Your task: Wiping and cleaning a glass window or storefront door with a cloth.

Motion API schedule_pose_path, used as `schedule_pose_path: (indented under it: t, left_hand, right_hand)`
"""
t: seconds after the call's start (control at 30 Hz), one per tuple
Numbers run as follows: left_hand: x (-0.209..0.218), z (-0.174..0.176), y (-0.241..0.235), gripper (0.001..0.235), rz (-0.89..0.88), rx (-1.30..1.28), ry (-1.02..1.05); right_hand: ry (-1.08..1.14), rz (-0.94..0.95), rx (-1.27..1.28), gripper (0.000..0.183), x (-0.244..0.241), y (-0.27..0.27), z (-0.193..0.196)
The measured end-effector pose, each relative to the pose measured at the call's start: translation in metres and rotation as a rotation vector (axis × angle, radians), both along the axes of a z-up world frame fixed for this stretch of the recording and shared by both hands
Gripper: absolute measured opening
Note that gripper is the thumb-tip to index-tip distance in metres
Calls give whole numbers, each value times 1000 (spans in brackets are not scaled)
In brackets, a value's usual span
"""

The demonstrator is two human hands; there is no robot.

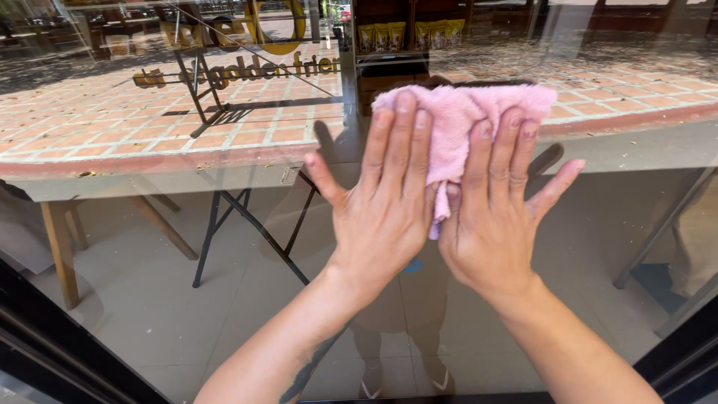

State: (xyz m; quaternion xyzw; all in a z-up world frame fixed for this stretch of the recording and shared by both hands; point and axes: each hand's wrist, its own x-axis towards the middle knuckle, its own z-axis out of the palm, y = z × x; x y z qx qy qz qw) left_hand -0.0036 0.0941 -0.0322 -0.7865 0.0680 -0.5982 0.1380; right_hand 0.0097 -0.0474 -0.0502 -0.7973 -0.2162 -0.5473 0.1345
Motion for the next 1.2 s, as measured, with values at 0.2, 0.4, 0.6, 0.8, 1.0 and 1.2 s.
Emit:
schedule_pose_path:
  t: [0.2, 0.4, 0.6, 0.8, 1.0, 1.2]
  left_hand:
    - [-10, 48, 7, 60, -273, -107, 124]
    - [-22, 78, 48, 62, -197, -153, 121]
    - [-40, 54, 100, 62, -36, -253, 128]
    - [-37, -10, 125, 68, 37, -222, 118]
    - [-30, -19, 102, 70, 83, -123, 45]
    - [-27, 16, 107, 69, 39, -104, -29]
  right_hand:
    - [-11, -13, 39, 63, -2, 16, 39]
    - [5, -50, 17, 67, -19, 63, 79]
    - [31, -57, -98, 62, -10, 117, 60]
    - [-64, 145, -133, 64, -29, 124, 11]
    - [-16, 55, -163, 70, -15, 94, -9]
    - [-42, 43, -91, 67, -16, 101, 29]
